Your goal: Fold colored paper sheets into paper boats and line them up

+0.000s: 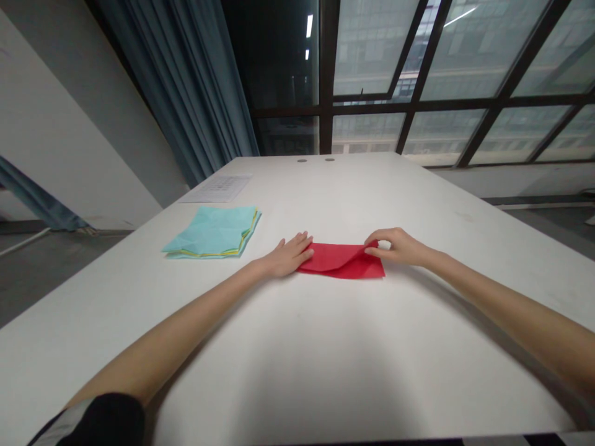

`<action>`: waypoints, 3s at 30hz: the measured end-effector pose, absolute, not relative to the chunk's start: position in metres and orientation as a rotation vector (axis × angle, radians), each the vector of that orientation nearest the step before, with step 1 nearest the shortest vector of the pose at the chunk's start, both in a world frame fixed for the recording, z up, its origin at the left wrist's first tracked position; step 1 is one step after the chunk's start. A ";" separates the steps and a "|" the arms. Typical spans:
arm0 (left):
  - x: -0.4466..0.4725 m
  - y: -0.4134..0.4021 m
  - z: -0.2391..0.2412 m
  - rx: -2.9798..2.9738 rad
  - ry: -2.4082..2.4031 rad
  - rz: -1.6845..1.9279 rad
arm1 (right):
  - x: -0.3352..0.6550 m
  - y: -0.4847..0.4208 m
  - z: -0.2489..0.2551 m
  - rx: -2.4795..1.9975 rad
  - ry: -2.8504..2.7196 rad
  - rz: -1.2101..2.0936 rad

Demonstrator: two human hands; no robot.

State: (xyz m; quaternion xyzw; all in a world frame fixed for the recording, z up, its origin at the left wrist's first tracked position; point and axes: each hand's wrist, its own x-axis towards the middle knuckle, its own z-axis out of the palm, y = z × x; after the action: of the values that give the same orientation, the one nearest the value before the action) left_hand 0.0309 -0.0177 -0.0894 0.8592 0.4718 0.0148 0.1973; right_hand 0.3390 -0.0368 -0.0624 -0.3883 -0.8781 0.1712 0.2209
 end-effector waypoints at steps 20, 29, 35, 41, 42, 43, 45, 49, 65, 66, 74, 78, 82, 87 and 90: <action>0.029 -0.012 -0.095 2.385 1.678 0.272 | 0.341 0.000 -0.102 -1.396 -1.396 0.680; 0.021 -0.003 -0.088 2.437 1.659 0.104 | 0.361 -0.002 -0.102 -1.527 -2.168 0.132; 0.018 0.003 -0.089 2.436 1.675 0.143 | 0.363 0.003 -0.111 -1.518 -2.371 0.137; 0.018 0.010 -0.097 2.539 1.570 0.252 | 0.364 0.007 -0.104 -1.525 -2.295 0.379; 0.019 0.010 -0.098 2.557 1.542 0.267 | 0.364 0.008 -0.104 -1.524 -2.257 0.440; 0.019 0.011 -0.099 2.566 1.529 0.284 | 0.365 0.009 -0.105 -1.518 -2.218 0.491; 0.019 0.012 -0.101 2.560 1.555 0.314 | 0.366 0.010 -0.108 -1.499 -2.157 0.540; 0.017 0.013 -0.103 2.535 1.634 0.340 | 0.368 0.011 -0.112 -1.469 -2.116 0.582; 0.012 0.011 -0.100 2.707 1.392 0.588 | 0.374 -0.001 -0.105 -1.341 -2.311 0.474; 0.011 0.011 -0.102 2.731 1.386 0.566 | 0.376 -0.002 -0.105 -1.335 -2.347 0.448; 0.028 -0.001 -0.092 2.865 1.465 0.475 | 0.363 -0.003 -0.094 -1.292 -2.586 0.111; 0.065 -0.016 -0.080 2.857 1.454 0.458 | 0.328 -0.013 -0.083 -1.207 -2.615 0.143; 0.092 -0.030 -0.085 2.752 1.434 0.233 | 0.300 -0.026 -0.089 -1.205 -2.706 0.283; 0.097 -0.037 -0.103 2.679 1.359 -0.041 | 0.295 -0.034 -0.102 -1.300 -2.775 0.435; 0.094 -0.035 -0.108 2.689 1.325 -0.030 | 0.298 -0.033 -0.103 -1.284 -2.798 0.432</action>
State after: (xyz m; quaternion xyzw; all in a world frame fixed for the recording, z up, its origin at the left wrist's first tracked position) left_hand 0.0936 -0.0354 -0.1080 0.8947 0.4408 -0.0100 0.0716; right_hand 0.2984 -0.0331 -0.1027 -0.4131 -0.8999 0.1388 0.0163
